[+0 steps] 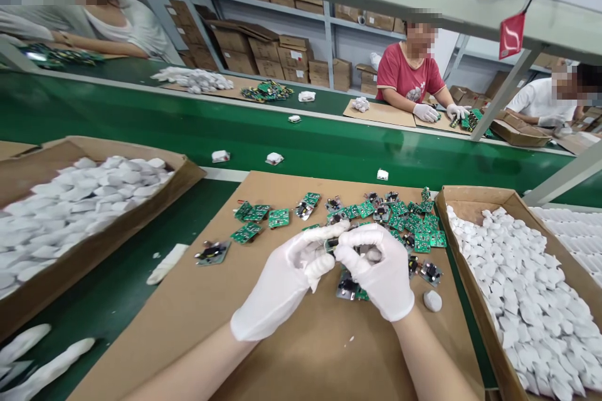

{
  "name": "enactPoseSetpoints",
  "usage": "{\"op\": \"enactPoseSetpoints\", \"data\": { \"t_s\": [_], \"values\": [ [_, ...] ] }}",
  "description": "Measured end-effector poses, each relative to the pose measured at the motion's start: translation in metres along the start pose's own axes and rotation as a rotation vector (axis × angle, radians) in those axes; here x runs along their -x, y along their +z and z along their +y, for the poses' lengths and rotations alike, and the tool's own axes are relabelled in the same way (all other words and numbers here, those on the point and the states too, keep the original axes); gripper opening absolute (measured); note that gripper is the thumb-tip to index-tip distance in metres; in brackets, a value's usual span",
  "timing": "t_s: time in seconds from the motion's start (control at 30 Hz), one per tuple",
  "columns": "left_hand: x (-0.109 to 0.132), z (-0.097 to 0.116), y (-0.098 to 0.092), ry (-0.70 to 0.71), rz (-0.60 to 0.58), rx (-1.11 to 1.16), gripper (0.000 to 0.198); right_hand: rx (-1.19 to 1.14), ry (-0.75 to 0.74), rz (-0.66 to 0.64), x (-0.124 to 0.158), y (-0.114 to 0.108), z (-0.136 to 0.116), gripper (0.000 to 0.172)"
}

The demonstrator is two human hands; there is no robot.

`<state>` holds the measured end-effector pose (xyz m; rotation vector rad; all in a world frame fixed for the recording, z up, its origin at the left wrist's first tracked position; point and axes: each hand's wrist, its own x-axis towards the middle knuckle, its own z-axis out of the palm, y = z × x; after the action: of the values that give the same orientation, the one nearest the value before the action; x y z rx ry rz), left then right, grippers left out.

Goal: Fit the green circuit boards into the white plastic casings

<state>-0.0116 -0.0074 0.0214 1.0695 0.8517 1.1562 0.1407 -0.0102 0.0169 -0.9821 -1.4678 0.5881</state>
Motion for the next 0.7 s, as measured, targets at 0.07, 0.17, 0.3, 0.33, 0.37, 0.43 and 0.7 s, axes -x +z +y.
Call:
{"op": "enactPoseSetpoints", "data": {
  "t_s": [0.07, 0.17, 0.3, 0.33, 0.37, 0.43, 0.7],
  "values": [
    [0.001, 0.000, 0.001, 0.011, 0.016, 0.029, 0.031, -0.014, 0.032, 0.002, 0.001, 0.002, -0.001, 0.006],
    [0.003, 0.000, 0.002, 0.011, 0.041, 0.065, 0.029, -0.034, 0.032, 0.040, 0.003, 0.004, -0.001, 0.006],
    [0.004, -0.001, 0.003, -0.002, 0.049, 0.093, 0.028, -0.040, -0.020, 0.075, 0.010, 0.006, 0.002, 0.010],
    [0.004, -0.001, 0.003, 0.001, 0.051, 0.095, 0.028, -0.067, -0.011, 0.057, 0.012, 0.006, 0.003, 0.018],
    [0.004, -0.001, 0.002, 0.006, 0.054, 0.096, 0.028, -0.101, 0.007, 0.033, 0.015, 0.006, 0.004, 0.028],
    [0.002, -0.002, 0.000, 0.022, 0.058, 0.108, 0.028, -0.150, 0.034, -0.022, 0.019, 0.006, 0.006, 0.047],
    [0.000, -0.004, -0.004, 0.038, 0.072, 0.184, 0.031, 0.098, -0.229, -0.142, 0.028, 0.007, 0.015, 0.049]
  ]
}}
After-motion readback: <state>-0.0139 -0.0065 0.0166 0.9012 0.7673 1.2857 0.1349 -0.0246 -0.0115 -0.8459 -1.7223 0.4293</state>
